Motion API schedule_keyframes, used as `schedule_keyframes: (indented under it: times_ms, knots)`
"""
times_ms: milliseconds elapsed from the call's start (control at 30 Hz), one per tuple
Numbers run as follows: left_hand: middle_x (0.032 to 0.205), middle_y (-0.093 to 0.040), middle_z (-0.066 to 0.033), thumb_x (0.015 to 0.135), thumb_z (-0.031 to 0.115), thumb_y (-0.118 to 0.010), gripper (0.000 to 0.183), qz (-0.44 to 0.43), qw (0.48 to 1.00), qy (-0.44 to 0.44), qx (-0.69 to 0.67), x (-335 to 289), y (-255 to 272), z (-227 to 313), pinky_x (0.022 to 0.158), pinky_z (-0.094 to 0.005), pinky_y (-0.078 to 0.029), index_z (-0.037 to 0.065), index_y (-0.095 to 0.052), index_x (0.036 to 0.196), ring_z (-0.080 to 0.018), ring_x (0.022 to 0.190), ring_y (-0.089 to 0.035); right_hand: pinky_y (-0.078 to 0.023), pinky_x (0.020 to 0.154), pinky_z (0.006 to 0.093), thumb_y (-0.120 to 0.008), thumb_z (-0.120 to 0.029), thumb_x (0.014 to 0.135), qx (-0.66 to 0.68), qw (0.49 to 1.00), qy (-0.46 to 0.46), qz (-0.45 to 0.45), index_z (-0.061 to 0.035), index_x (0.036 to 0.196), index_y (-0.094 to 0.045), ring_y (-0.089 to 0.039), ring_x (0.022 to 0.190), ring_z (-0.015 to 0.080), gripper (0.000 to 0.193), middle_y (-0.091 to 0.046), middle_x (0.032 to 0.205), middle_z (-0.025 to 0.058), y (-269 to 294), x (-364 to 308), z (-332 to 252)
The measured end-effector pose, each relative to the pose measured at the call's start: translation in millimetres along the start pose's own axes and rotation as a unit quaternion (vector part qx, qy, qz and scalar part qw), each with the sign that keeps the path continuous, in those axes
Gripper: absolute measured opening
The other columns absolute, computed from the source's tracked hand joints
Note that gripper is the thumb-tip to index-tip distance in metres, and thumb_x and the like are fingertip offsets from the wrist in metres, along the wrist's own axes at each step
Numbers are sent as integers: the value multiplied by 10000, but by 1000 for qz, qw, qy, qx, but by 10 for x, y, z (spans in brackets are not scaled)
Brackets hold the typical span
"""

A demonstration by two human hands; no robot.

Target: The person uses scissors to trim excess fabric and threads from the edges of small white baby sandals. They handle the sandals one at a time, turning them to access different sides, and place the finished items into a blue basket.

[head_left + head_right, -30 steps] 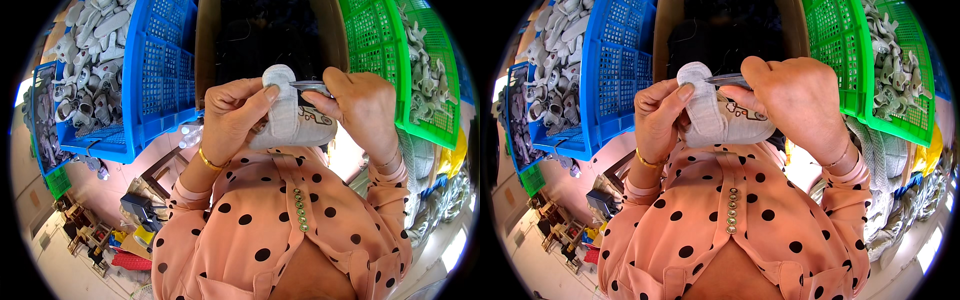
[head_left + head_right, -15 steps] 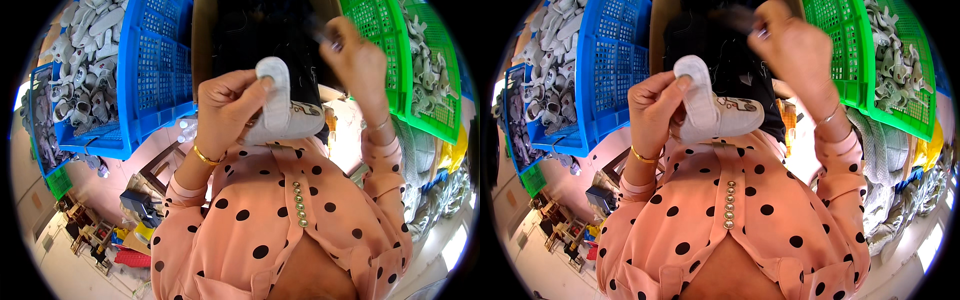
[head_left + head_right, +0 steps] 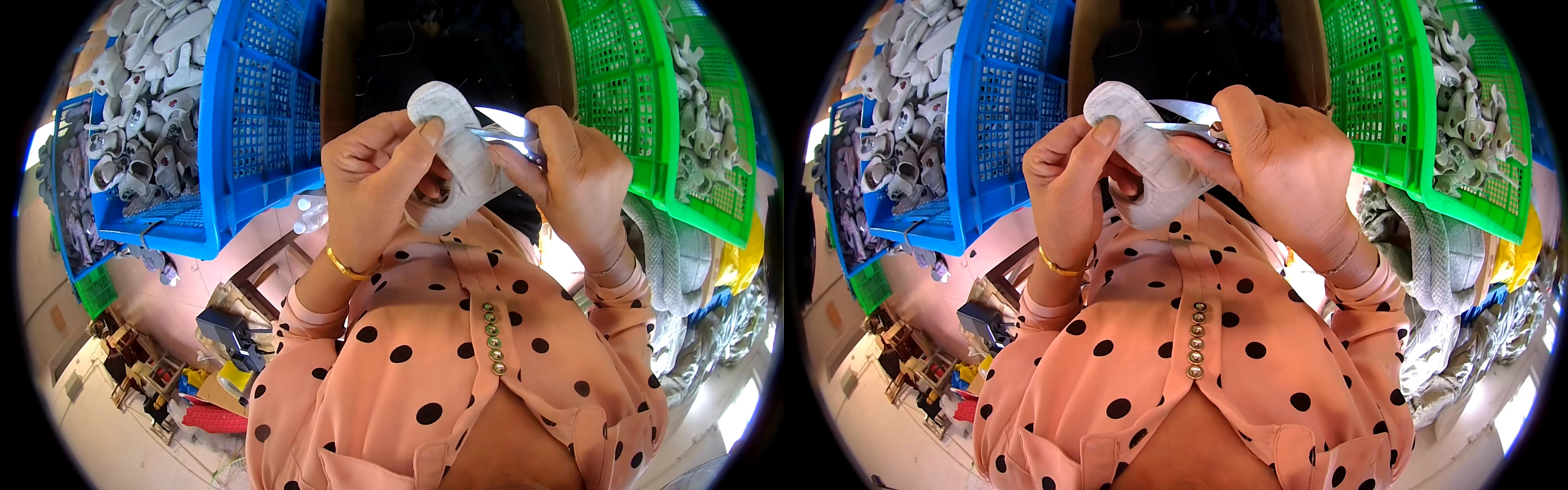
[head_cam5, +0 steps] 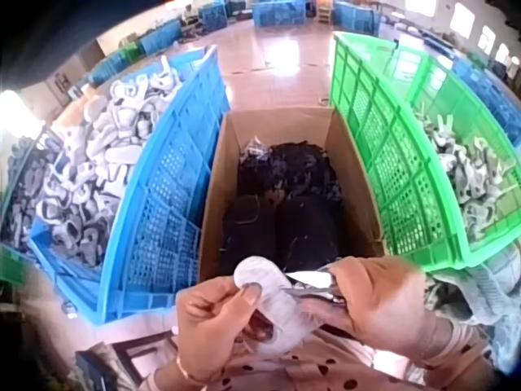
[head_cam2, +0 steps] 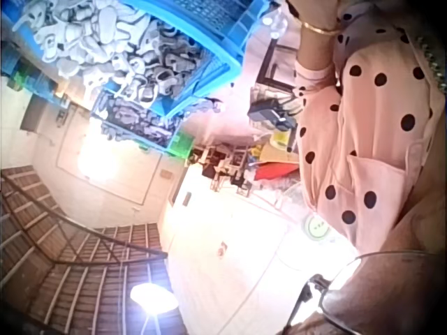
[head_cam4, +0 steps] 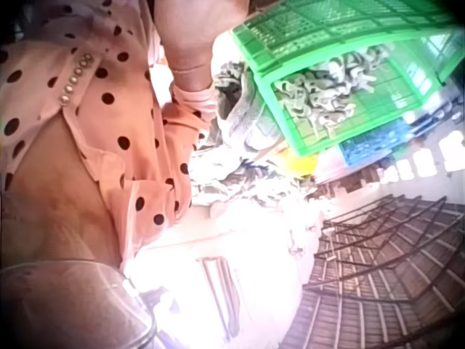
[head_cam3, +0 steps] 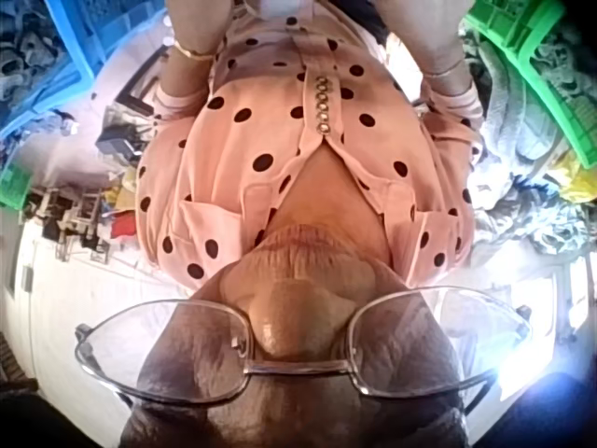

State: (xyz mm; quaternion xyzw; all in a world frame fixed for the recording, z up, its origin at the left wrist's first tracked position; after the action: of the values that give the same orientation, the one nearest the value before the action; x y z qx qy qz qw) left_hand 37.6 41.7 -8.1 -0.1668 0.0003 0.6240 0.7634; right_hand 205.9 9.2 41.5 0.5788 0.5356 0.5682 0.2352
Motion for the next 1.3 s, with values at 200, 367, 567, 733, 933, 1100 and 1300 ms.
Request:
schedule_keyframes:
  times_ms: [200,367,567,733,933,1100,1300]
  knots:
    - [748,-687,-70,883,98,-657,175,7,1000,-3,-25,-18,8,-7,484,-164,-475,-25,-695,1002,-61,580,-618,-399,430,307,-728,-416,746,-41,999,9,21,-117,736,-520,-502,458,195,365,-506,567,6,-2,1,-8]
    - [736,-683,-65,889,106,-655,158,-3,998,13,-57,-38,-12,-19,491,-160,-475,-26,-685,969,-57,582,-617,-396,427,303,-736,-396,743,-16,999,-5,32,-115,730,-513,-502,460,198,359,-510,572,9,-7,1,-31]
    - [733,-677,-68,897,119,-648,136,-61,995,65,-44,-69,-102,-152,474,-157,-467,-13,-657,929,-61,579,-620,-407,444,298,-712,-374,808,77,995,-33,55,-83,769,-547,-519,472,200,337,-534,585,33,-79,-8,-59]
    - [758,-676,-73,898,112,-639,118,-55,986,101,-123,-43,-94,-189,464,-169,-471,-6,-646,892,-73,578,-620,-443,475,273,-670,-364,874,331,926,-183,-13,-39,859,-579,-570,495,205,338,-572,592,71,-147,-3,208]
    - [736,-673,-70,897,119,-643,123,-33,991,62,-118,16,-16,-57,450,-169,-473,-4,-651,891,-73,555,-614,-404,419,304,-713,-443,759,29,998,56,-21,-106,705,-497,-531,451,198,403,-493,522,27,36,71,44]
    - [734,-674,-66,894,119,-648,119,-49,991,55,-116,4,-18,-30,450,-168,-474,1,-659,887,-73,566,-625,-377,401,308,-712,-438,755,-31,994,104,-13,-124,669,-456,-485,418,191,414,-401,482,19,81,113,-13]
    - [739,-674,-62,888,107,-652,109,-39,996,39,-64,-14,-17,0,467,-160,-473,-1,-664,901,-73,582,-634,-377,435,355,-691,-389,793,-21,992,63,-106,-79,707,-489,-497,474,260,380,-479,550,83,76,95,5]
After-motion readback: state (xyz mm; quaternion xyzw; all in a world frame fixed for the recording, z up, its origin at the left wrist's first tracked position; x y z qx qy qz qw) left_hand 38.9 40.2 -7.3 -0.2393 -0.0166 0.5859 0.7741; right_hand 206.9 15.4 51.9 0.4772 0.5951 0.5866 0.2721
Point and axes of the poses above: each hand's wrist, its own x-axis towards the middle knuckle, its own y-axis out of the back of the hand, z = x × y, the point moved 6 cm from there along x, towards the middle knuckle
